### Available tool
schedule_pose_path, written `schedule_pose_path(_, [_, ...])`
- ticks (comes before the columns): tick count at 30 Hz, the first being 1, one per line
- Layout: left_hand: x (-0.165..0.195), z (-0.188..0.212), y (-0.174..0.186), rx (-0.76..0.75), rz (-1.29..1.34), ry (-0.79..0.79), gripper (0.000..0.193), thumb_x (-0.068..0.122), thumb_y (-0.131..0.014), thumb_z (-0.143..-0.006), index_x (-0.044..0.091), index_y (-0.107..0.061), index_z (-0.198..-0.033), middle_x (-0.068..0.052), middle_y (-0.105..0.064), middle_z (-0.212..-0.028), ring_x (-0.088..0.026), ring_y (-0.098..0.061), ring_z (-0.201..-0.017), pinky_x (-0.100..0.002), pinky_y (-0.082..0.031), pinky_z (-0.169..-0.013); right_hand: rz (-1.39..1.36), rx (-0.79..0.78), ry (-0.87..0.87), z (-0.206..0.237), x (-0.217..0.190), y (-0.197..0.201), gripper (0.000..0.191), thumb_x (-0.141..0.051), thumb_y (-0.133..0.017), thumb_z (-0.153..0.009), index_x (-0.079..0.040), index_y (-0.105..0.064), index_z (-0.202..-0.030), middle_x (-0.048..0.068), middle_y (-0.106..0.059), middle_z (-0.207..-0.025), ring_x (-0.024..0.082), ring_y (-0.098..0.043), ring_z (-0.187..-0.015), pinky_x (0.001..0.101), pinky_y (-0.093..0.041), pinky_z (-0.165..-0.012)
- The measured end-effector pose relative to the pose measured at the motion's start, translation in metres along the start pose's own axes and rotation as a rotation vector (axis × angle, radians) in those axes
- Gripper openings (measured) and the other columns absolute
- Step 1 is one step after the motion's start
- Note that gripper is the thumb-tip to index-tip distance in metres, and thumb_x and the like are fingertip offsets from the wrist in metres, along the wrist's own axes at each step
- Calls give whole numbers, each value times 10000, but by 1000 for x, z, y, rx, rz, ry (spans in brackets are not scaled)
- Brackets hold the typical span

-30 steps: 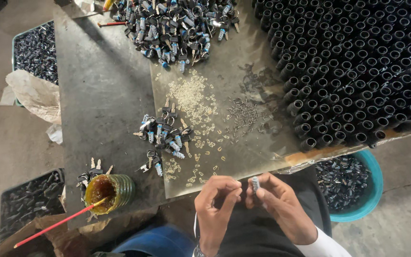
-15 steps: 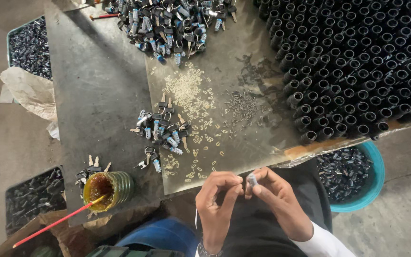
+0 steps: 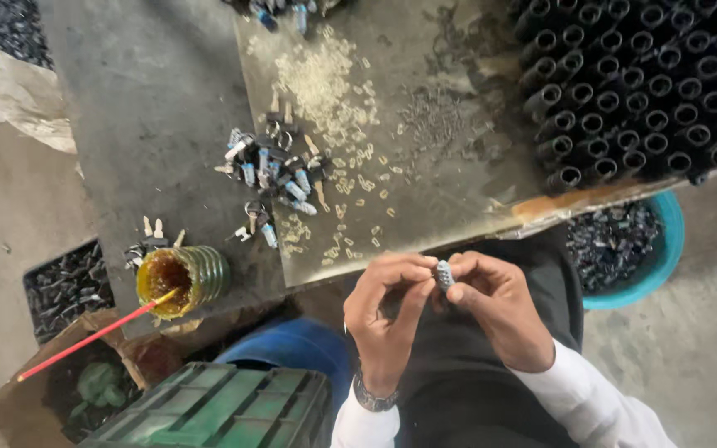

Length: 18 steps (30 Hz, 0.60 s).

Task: The person sits at a workbench and coats small metal-and-ceramic components one at a time, dipping a red-handled brush into a jar of yellow paste and brushing the paste onto each component. Coated components are placed on the bench, where a pile of finished pieces accumulates.

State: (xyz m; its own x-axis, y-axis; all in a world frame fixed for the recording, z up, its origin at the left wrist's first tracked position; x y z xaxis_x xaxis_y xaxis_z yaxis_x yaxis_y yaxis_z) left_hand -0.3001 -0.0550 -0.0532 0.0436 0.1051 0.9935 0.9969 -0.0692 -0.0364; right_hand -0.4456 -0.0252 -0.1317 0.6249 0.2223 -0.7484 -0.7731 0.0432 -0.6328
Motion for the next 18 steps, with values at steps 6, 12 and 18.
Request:
schedule_pose_path(6, [11, -3, -8, -3, -99, -69, 132, -85, -737, -902, -1, -700, -997, -107, -709, -1077, -151, -712, -918, -256, -600, -759, 0, 28, -20, 2, 1, 5, 154, -49, -758, -909, 36, -686, -1015, 71, -637, -970, 158, -653, -890, 330, -559, -797])
schedule_pose_path(12, [12, -2, -10, 0, -149, -114, 144, -86, -743, -899, 5, -698, -1001, -98, -703, -1073, -153, -707, -909, -263, -599, -746, -8, 25, -15, 3, 1, 7, 140, -12, -747, -913, 41, -699, -1034, 75, -638, -986, 154, -653, -897, 327, -563, -801])
schedule_pose_path(18, [9, -4, -10, -16, -137, -85, 152, -73, -753, -900, 10, -712, -1020, -95, -704, -1073, -147, -716, -890, -254, -614, -710, 16, 39, 8, 2, -2, 7, 139, 25, -731, -910, 36, -697, -1044, 82, -642, -993, 161, -661, -902, 326, -562, -805])
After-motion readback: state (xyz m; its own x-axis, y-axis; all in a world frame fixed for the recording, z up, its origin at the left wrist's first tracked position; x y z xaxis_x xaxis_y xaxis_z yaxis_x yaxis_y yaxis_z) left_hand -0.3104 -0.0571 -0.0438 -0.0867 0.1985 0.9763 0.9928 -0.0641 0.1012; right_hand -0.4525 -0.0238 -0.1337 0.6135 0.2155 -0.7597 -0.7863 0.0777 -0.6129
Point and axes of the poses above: each hand's wrist, its own z-axis away from the middle knuckle, its own y-axis out of the back of the hand, x = y × z, the point moved 8 cm from there along -z, towards the middle knuckle
